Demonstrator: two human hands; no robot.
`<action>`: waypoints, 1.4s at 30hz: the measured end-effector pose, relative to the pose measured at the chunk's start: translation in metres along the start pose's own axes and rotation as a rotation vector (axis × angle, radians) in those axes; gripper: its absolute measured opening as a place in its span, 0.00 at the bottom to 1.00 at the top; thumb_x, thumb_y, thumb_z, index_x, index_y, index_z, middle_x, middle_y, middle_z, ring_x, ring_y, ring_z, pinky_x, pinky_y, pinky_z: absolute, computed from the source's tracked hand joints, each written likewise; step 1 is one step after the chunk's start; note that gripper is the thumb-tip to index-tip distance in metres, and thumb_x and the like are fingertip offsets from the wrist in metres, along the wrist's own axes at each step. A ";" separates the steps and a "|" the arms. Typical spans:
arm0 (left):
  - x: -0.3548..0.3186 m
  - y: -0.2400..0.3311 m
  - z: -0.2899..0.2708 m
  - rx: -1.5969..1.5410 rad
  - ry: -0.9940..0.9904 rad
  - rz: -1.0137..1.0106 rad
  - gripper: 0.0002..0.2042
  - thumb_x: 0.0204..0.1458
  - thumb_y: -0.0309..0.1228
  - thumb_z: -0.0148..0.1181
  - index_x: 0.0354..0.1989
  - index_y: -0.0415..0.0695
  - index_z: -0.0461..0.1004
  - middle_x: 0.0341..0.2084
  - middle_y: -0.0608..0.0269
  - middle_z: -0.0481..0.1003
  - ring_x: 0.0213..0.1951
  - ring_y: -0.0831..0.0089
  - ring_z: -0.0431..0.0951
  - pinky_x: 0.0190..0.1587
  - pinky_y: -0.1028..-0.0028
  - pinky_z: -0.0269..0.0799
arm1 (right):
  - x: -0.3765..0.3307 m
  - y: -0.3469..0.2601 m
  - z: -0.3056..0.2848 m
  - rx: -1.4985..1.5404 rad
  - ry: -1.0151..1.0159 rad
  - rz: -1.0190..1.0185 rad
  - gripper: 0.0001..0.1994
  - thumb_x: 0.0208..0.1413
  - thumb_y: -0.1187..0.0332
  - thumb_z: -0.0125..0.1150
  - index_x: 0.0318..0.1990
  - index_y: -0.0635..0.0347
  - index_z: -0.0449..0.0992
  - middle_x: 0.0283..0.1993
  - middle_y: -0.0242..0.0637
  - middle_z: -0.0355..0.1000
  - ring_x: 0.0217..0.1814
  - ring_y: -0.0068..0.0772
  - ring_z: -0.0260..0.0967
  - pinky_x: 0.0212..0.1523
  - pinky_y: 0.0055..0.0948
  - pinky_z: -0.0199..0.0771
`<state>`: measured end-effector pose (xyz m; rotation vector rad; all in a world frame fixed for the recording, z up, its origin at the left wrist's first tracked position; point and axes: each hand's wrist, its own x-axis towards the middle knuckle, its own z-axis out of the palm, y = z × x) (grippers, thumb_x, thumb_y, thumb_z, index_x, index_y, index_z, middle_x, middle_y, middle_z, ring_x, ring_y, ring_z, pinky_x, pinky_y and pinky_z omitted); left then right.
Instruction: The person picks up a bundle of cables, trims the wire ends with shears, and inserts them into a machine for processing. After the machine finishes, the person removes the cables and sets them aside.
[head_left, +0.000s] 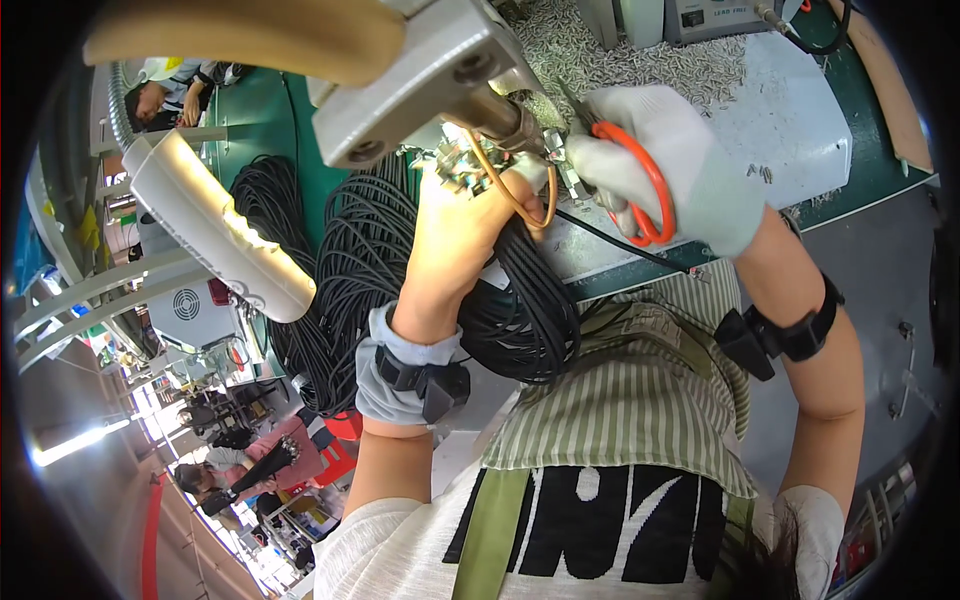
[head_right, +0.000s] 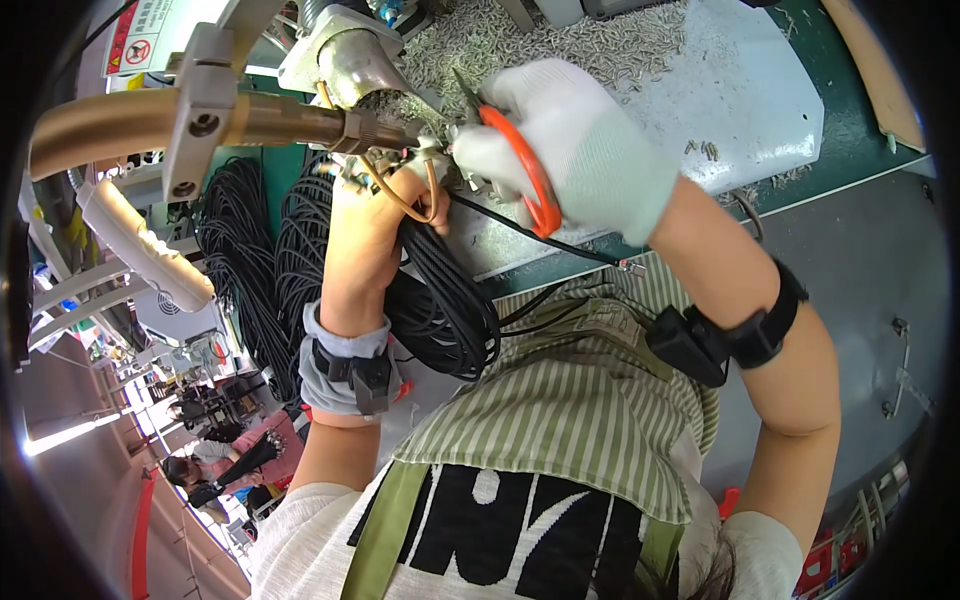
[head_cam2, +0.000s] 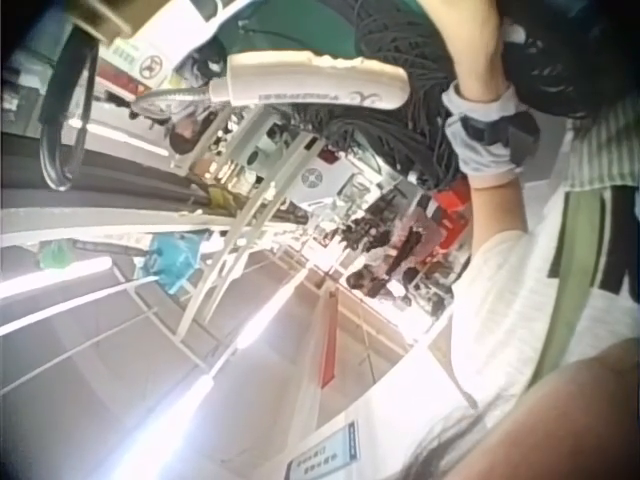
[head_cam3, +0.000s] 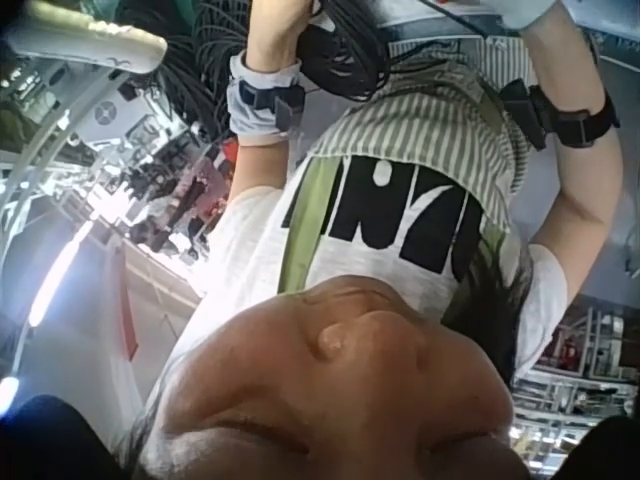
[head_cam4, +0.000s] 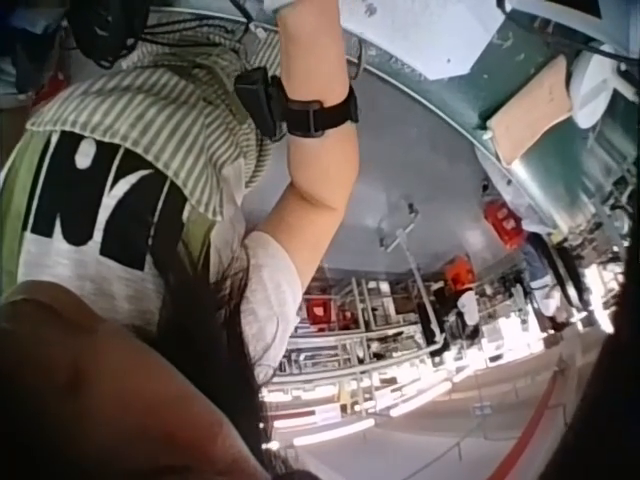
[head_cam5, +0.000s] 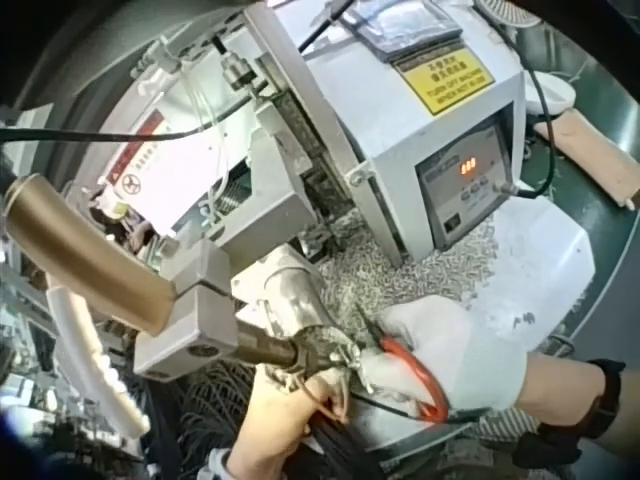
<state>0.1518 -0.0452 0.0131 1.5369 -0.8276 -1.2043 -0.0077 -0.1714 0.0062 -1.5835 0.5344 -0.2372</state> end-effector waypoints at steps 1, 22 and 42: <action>-0.007 -0.005 0.002 -0.072 0.117 0.041 0.07 0.51 0.26 0.58 0.26 0.34 0.73 0.17 0.62 0.72 0.18 0.77 0.71 0.21 0.77 0.67 | -0.011 -0.001 0.004 -0.022 0.072 -0.048 0.10 0.54 0.68 0.52 0.26 0.66 0.69 0.14 0.33 0.64 0.12 0.21 0.62 0.12 0.22 0.61; -0.106 0.006 0.032 -0.335 -0.161 -0.060 0.09 0.54 0.21 0.56 0.43 0.35 0.68 0.22 0.63 0.72 0.23 0.80 0.72 0.25 0.79 0.67 | -0.111 -0.018 0.045 -0.379 0.279 -0.409 0.05 0.48 0.73 0.56 0.29 0.66 0.72 0.16 0.36 0.65 0.16 0.29 0.67 0.20 0.24 0.66; -0.102 0.003 0.039 0.017 0.029 0.215 0.15 0.47 0.18 0.60 0.44 0.36 0.70 0.34 0.68 0.76 0.32 0.83 0.73 0.34 0.80 0.71 | -0.115 -0.024 0.046 -0.013 0.377 -0.182 0.13 0.56 0.65 0.53 0.26 0.66 0.70 0.16 0.34 0.69 0.15 0.26 0.67 0.16 0.25 0.67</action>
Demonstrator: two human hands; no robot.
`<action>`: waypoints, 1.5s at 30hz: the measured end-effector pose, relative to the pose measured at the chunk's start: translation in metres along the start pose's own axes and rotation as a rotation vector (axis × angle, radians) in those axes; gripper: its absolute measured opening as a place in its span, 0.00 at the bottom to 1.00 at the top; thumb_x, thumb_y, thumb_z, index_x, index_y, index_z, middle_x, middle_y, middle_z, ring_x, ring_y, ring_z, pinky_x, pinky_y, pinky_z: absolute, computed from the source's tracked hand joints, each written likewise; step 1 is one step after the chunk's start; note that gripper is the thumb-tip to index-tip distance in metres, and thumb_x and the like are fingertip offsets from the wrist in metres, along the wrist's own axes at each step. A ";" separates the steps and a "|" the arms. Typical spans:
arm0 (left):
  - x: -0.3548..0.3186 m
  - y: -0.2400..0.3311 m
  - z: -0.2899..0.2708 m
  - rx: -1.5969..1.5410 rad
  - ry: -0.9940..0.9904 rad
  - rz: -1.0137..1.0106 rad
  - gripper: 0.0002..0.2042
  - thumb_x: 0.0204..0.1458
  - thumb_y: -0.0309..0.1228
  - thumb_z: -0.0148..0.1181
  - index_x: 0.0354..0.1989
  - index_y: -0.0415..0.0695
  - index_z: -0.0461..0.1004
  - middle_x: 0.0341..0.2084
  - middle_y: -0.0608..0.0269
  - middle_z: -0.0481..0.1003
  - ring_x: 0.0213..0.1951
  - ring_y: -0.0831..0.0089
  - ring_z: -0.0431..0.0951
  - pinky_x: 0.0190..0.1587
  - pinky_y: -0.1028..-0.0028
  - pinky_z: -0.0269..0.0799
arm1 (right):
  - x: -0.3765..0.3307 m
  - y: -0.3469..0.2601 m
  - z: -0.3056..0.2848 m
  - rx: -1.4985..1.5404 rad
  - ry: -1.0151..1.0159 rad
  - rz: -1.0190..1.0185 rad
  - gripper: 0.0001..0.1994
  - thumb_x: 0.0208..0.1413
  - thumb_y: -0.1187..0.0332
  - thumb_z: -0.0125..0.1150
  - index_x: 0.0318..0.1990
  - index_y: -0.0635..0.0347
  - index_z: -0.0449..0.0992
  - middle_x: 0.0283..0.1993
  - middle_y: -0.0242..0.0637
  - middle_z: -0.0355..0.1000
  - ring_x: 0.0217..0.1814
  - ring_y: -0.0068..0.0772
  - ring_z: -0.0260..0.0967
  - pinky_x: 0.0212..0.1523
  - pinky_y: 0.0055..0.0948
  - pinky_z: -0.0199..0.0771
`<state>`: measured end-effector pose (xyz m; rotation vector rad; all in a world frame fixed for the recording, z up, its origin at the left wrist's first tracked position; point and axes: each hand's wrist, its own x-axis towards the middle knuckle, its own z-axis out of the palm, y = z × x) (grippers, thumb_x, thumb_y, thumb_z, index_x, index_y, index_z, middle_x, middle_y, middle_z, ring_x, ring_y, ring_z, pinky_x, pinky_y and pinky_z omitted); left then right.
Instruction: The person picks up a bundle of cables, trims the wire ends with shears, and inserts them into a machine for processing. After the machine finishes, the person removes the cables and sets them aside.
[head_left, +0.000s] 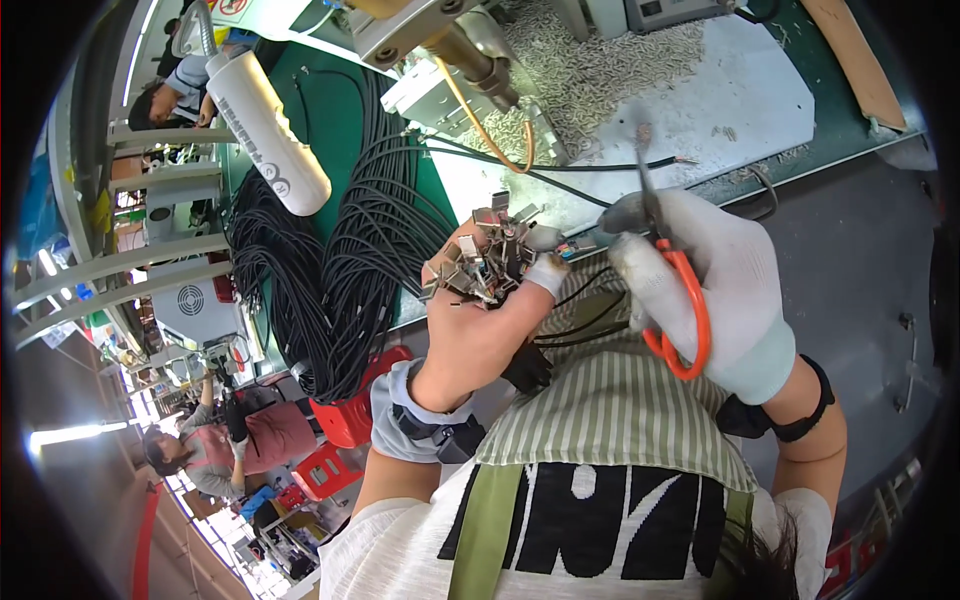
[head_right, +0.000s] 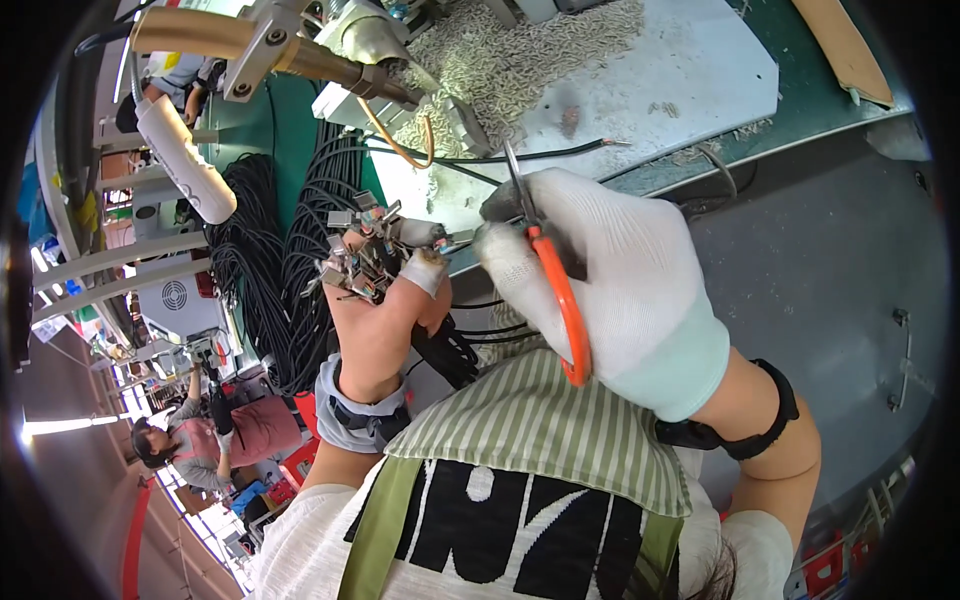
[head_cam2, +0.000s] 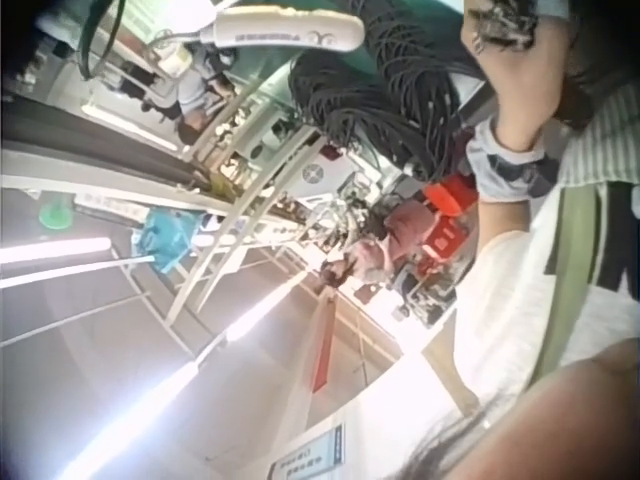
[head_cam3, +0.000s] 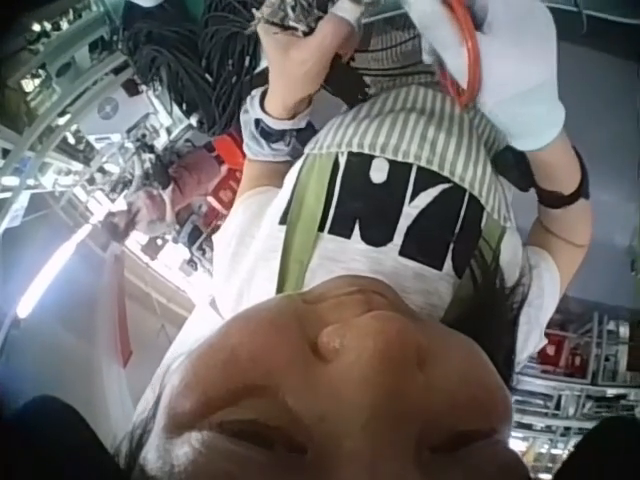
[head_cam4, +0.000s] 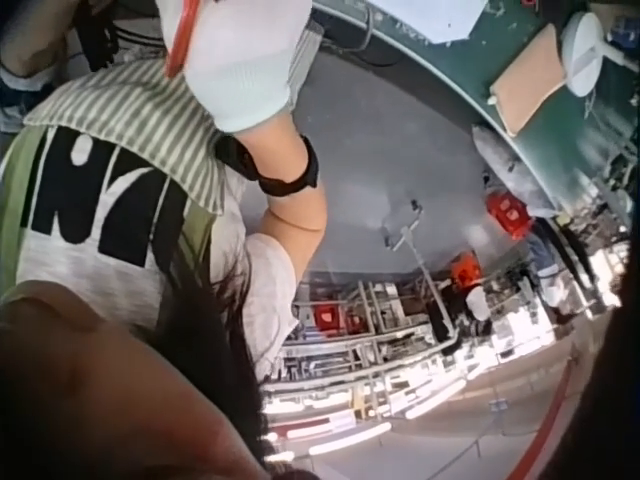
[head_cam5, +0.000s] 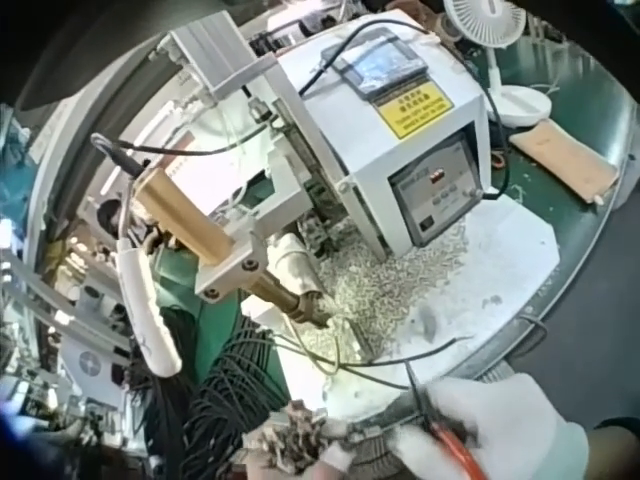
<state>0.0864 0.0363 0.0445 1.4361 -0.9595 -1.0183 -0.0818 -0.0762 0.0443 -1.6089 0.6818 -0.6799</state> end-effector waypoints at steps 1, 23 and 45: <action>0.000 0.000 -0.003 -0.177 -0.045 -0.074 0.15 0.47 0.18 0.60 0.44 0.36 0.70 0.35 0.68 0.75 0.33 0.84 0.73 0.34 0.79 0.71 | 0.002 -0.001 0.001 0.001 -0.005 0.001 0.13 0.56 0.65 0.53 0.26 0.66 0.70 0.16 0.34 0.69 0.15 0.26 0.67 0.16 0.25 0.67; -0.007 0.015 -0.012 0.435 -0.104 0.134 0.16 0.41 0.21 0.65 0.41 0.39 0.73 0.28 0.62 0.76 0.34 0.78 0.77 0.35 0.79 0.71 | 0.016 -0.026 0.002 0.176 -0.380 0.451 0.08 0.51 0.70 0.55 0.30 0.69 0.72 0.16 0.37 0.69 0.14 0.27 0.67 0.17 0.25 0.68; -0.004 0.002 -0.007 0.186 0.018 0.190 0.11 0.46 0.15 0.58 0.38 0.38 0.71 0.30 0.66 0.75 0.30 0.83 0.74 0.32 0.82 0.69 | -0.012 0.006 0.032 -0.323 -0.120 -0.199 0.06 0.47 0.70 0.62 0.26 0.58 0.70 0.16 0.37 0.66 0.15 0.37 0.66 0.17 0.32 0.65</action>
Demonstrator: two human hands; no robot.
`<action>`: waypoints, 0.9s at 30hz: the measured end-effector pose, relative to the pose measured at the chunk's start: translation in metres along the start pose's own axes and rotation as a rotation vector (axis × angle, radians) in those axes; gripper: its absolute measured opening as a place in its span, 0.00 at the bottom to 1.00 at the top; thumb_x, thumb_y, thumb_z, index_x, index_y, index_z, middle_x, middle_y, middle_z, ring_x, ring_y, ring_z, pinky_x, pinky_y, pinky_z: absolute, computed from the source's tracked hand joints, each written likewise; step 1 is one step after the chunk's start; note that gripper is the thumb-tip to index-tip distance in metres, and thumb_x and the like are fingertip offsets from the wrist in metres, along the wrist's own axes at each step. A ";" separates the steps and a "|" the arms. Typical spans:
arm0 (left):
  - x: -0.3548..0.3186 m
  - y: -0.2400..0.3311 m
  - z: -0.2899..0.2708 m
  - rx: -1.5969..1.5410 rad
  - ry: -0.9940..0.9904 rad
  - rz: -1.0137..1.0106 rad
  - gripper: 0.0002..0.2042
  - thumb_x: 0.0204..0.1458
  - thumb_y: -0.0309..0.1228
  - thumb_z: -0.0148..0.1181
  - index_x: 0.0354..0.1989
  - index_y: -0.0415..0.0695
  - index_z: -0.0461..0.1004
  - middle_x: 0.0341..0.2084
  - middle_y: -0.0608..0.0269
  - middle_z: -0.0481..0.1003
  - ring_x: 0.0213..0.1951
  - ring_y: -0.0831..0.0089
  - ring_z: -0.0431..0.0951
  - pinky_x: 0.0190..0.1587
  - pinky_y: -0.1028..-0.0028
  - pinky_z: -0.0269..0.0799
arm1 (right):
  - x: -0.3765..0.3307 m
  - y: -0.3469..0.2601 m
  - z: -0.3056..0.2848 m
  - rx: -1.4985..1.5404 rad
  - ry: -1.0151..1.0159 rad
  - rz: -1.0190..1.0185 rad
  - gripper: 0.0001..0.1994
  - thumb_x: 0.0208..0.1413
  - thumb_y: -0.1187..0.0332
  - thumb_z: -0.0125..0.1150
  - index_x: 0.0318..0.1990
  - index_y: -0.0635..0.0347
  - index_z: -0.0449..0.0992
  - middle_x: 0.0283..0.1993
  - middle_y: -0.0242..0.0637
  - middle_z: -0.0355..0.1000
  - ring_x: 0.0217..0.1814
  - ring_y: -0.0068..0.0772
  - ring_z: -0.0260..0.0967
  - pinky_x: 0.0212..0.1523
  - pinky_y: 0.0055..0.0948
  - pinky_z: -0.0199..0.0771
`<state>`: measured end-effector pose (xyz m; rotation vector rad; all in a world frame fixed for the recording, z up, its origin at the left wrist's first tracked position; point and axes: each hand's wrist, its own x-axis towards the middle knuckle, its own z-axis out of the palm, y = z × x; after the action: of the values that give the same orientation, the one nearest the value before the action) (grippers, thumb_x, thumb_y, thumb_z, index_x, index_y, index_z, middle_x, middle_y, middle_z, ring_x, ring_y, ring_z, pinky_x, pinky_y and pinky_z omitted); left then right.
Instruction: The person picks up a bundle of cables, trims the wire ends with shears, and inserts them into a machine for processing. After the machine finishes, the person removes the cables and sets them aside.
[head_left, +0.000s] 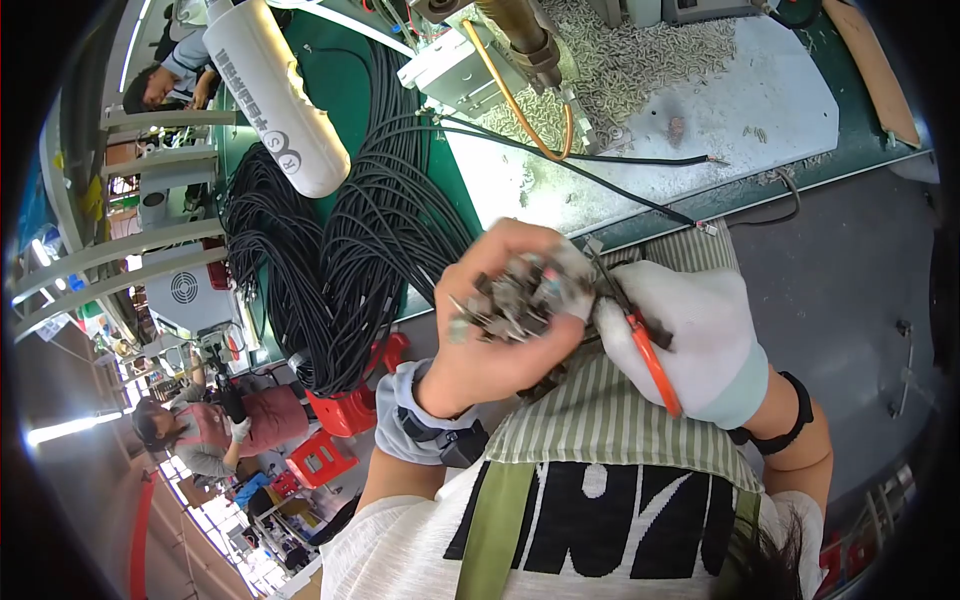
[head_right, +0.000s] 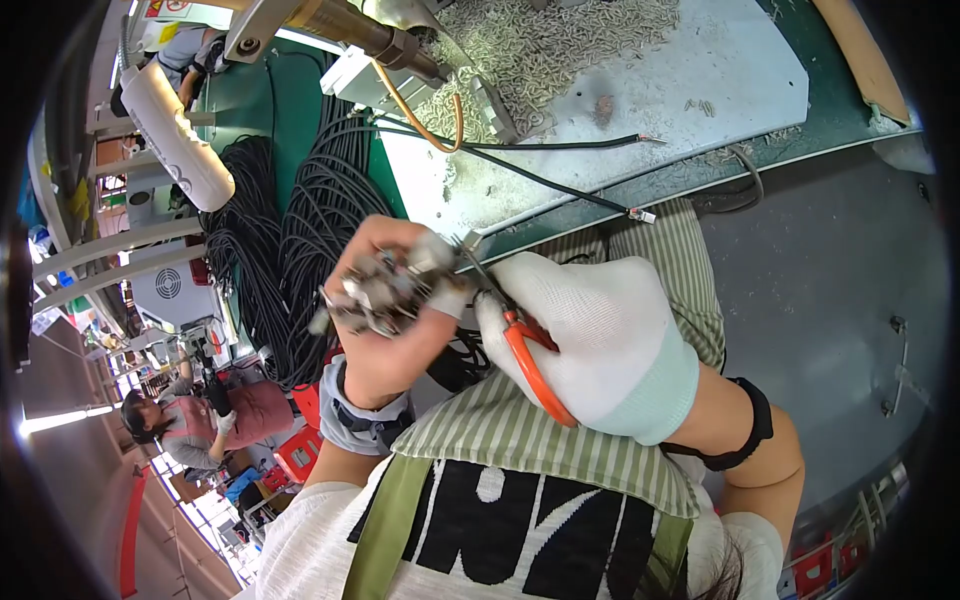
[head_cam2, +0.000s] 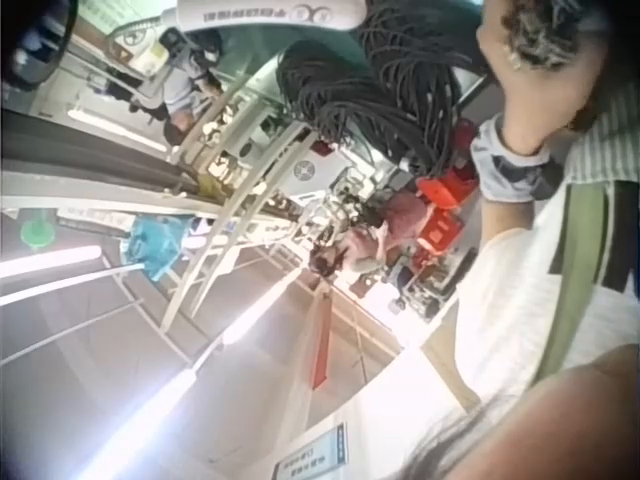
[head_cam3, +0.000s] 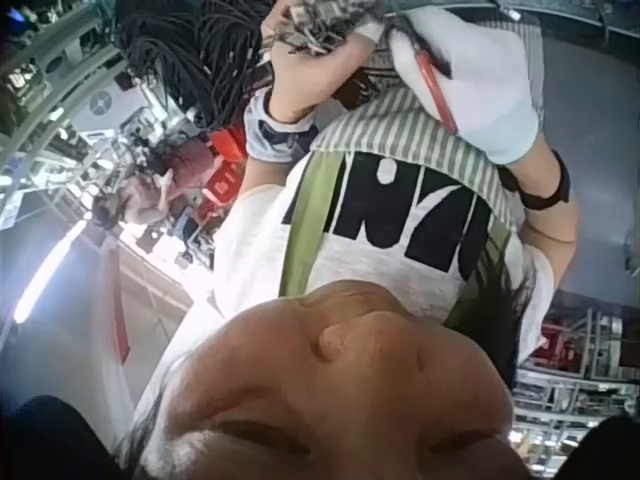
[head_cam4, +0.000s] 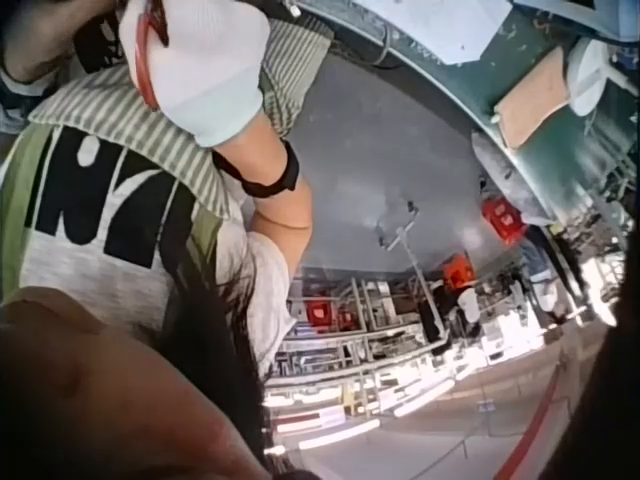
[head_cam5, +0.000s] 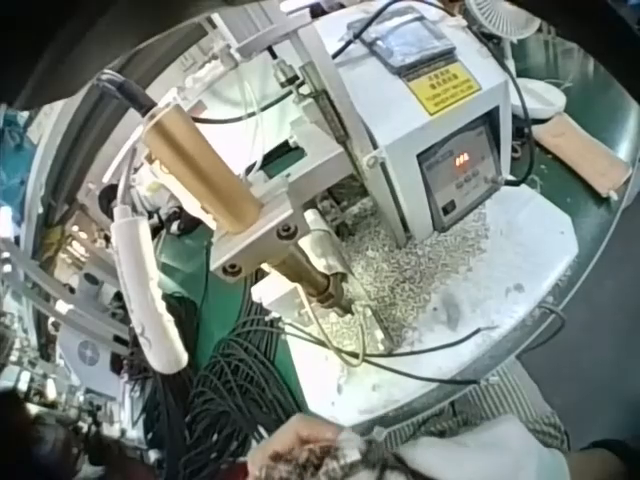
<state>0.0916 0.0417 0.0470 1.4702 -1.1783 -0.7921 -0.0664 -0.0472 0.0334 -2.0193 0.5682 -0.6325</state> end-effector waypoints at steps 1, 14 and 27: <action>0.000 -0.001 0.001 -0.001 0.000 -0.001 0.11 0.46 0.15 0.58 0.38 0.38 0.71 0.30 0.66 0.75 0.30 0.83 0.74 0.32 0.82 0.69 | 0.001 0.000 0.000 0.032 -0.010 0.007 0.05 0.47 0.72 0.62 0.28 0.60 0.71 0.16 0.37 0.66 0.15 0.38 0.66 0.17 0.32 0.65; 0.014 0.000 0.006 -0.141 0.111 -0.476 0.06 0.44 0.21 0.62 0.31 0.36 0.73 0.23 0.72 0.73 0.27 0.88 0.69 0.29 0.83 0.65 | 0.006 0.015 0.011 -0.088 0.066 -0.048 0.05 0.50 0.71 0.60 0.33 0.62 0.75 0.14 0.39 0.61 0.11 0.31 0.59 0.16 0.26 0.59; 0.081 -0.055 -0.025 -0.677 0.004 -0.569 0.03 0.47 0.23 0.56 0.24 0.40 0.69 0.13 0.67 0.67 0.14 0.80 0.63 0.18 0.80 0.58 | 0.088 0.058 -0.035 0.207 -0.130 0.314 0.13 0.57 0.63 0.54 0.26 0.64 0.70 0.13 0.31 0.64 0.11 0.19 0.61 0.13 0.19 0.60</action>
<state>0.1532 -0.0288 0.0089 1.2137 -0.3876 -1.4070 -0.0301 -0.1507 0.0173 -1.7171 0.6944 -0.3518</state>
